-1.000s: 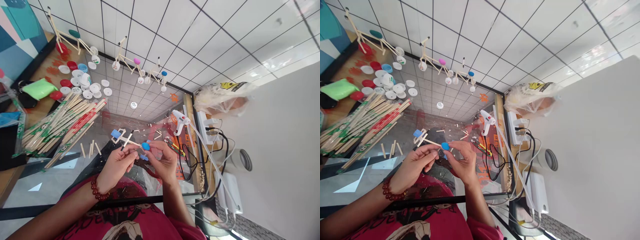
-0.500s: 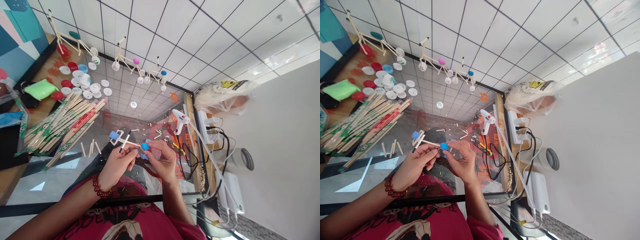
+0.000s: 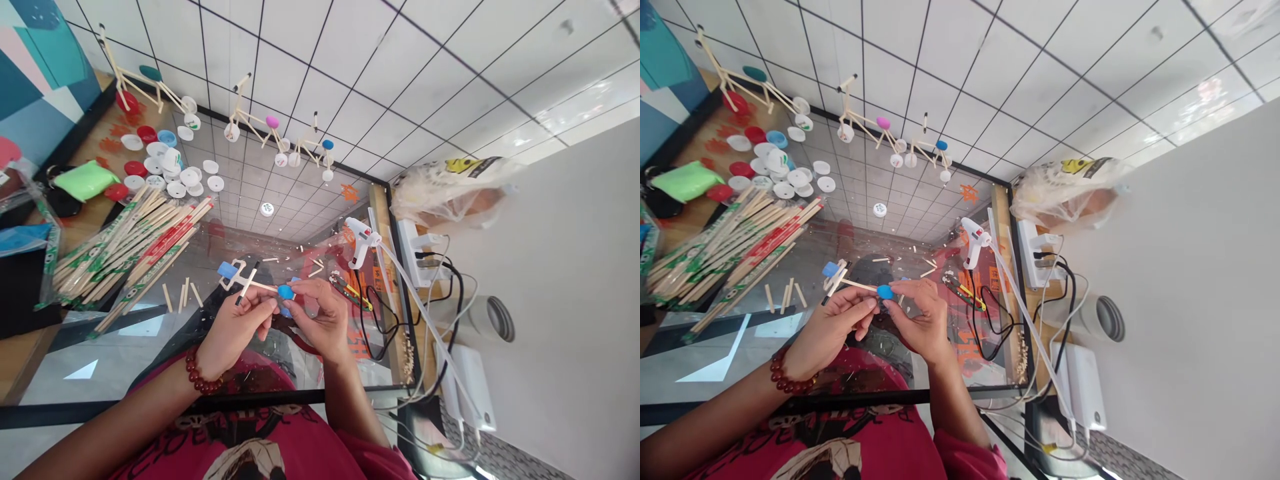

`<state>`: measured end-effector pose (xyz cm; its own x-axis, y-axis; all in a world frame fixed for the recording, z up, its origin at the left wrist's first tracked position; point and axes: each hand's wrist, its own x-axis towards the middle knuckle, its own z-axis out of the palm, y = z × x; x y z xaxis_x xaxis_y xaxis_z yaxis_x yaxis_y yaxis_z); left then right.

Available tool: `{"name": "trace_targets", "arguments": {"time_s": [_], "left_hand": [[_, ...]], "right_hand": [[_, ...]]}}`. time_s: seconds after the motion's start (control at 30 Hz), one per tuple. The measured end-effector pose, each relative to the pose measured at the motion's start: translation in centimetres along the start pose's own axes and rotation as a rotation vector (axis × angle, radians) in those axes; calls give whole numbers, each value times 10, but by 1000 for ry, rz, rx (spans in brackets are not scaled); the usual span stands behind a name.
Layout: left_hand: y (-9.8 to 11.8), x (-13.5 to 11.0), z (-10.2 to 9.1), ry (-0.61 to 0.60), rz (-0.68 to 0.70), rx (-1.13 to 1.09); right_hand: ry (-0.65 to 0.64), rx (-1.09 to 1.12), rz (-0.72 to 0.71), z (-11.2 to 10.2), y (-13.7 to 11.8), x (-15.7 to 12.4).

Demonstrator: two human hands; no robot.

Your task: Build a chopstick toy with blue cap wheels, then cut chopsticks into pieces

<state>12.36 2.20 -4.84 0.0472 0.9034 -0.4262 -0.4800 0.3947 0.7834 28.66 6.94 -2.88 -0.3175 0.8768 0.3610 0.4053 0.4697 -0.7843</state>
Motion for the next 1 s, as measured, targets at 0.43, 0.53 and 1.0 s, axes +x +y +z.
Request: {"name": "trace_targets", "arguments": {"time_s": [0.43,0.53,1.0], "left_hand": [[6,-4,21,141,-9,-53],[7,-4,25,190,-5,-75],[15,-8,33,232,-84,-120]], "right_hand": [[-23,-26,-72,0,0,-2],[-16,-35,-101,1,0,-2],[30,1,-45,-1,2,-5]]}}
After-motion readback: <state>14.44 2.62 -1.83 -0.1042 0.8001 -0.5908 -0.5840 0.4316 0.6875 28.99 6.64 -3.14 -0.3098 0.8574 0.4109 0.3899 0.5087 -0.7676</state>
